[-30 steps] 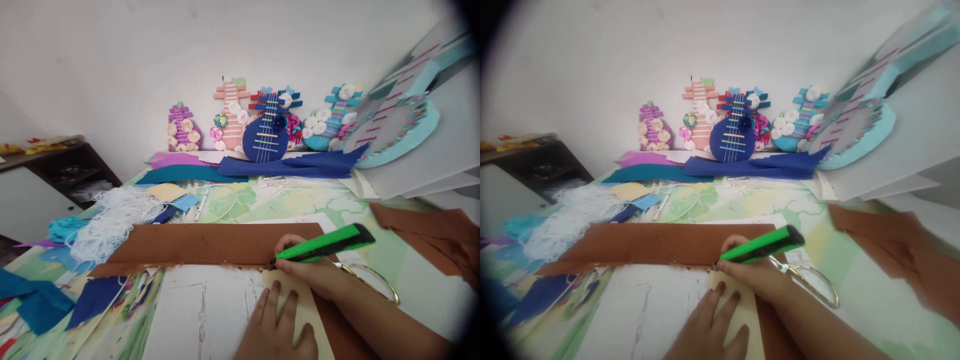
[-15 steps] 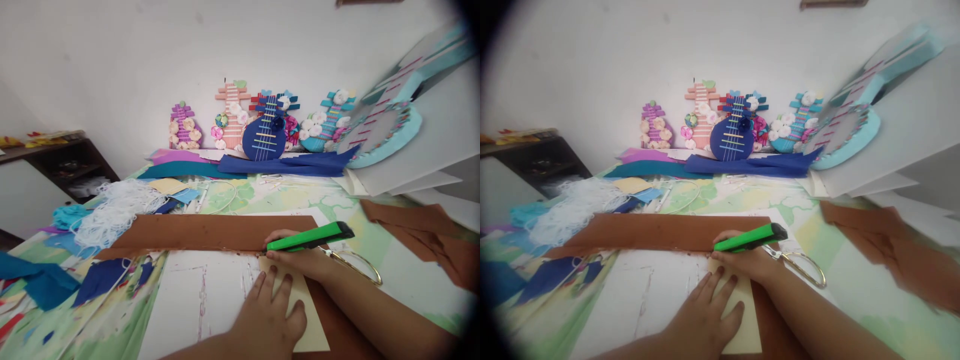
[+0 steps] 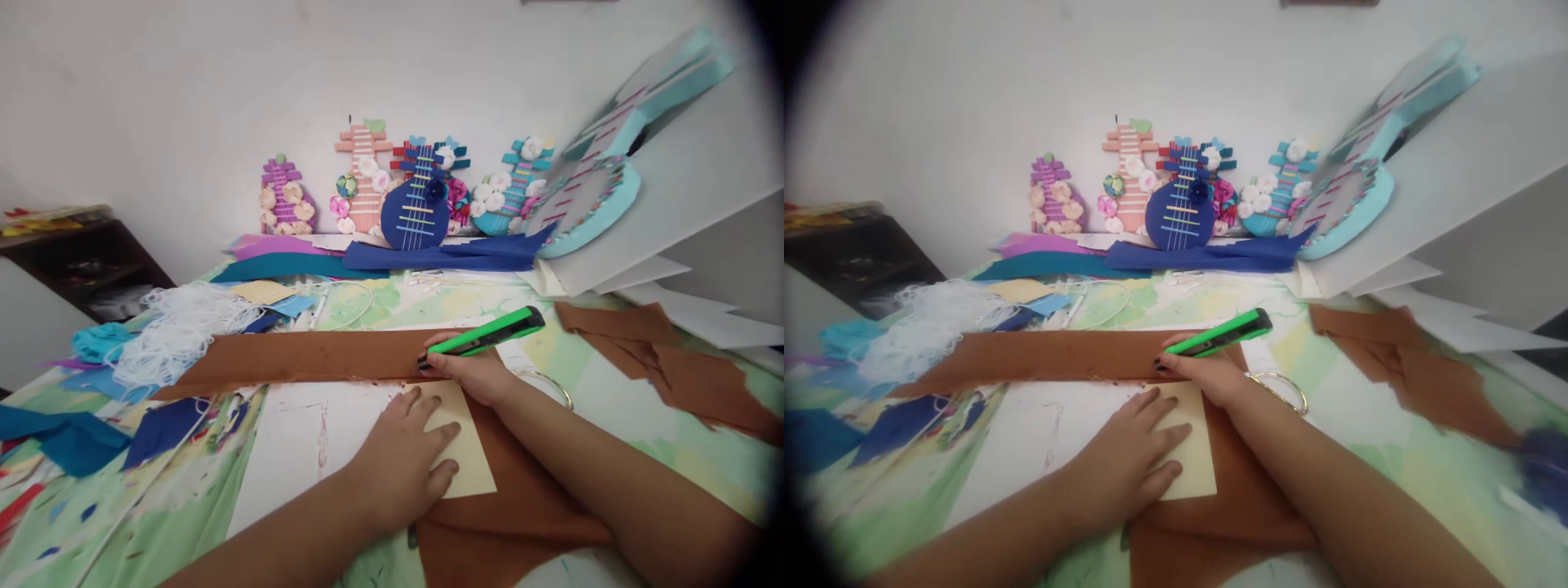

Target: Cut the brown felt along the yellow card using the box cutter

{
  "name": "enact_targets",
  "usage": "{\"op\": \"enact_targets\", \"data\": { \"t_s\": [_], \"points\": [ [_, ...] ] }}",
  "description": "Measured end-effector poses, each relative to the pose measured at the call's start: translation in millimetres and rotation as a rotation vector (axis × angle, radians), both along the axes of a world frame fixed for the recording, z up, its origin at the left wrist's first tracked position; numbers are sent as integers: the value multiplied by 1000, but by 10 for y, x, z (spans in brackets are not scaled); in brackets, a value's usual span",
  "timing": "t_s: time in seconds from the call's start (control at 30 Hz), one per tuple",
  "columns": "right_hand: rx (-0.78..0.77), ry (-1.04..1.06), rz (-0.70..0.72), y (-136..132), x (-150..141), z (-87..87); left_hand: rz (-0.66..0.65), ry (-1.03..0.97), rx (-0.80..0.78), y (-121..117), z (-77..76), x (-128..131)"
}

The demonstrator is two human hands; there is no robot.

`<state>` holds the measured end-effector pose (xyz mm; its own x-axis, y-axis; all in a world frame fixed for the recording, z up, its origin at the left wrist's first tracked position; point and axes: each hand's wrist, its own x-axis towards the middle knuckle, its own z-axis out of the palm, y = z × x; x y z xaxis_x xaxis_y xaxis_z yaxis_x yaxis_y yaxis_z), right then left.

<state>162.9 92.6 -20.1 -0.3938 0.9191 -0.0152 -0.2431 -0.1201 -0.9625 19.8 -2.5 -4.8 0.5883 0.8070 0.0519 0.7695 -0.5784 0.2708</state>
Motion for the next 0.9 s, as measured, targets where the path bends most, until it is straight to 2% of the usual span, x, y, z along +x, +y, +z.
{"op": "enact_targets", "data": {
  "t_s": [0.13, 0.27, 0.3, 0.37, 0.47, 0.53, 0.7, 0.8, 0.9],
  "points": [
    [-33, 45, 38, -76, -15, 159, -20, 15, 4, -10, -13, 7],
    [45, 148, 55, -317, 50, 525, 1, -6, 8, -22, -11, 16],
    [79, 143, 43, -408, 99, 607, 4, -8, -1, -22, -6, 18],
    [93, 6, 8, -615, 241, 700, 5, -8, -23, -21, 6, 21],
    [105, -348, 49, -938, 507, 622, 11, 8, -60, -19, 21, 17],
    [154, -488, 181, -1116, 643, 480, 19, 17, -79, -20, 19, 10],
    [207, -615, 307, -1340, 672, 190, 23, 3, -73, -22, -14, -3],
    [253, -690, 317, -1378, 585, 142, 24, 8, -70, -17, -22, -3],
    [284, -736, 308, -1411, 523, 171, 21, 9, -68, -9, -20, -3]
  ]
}}
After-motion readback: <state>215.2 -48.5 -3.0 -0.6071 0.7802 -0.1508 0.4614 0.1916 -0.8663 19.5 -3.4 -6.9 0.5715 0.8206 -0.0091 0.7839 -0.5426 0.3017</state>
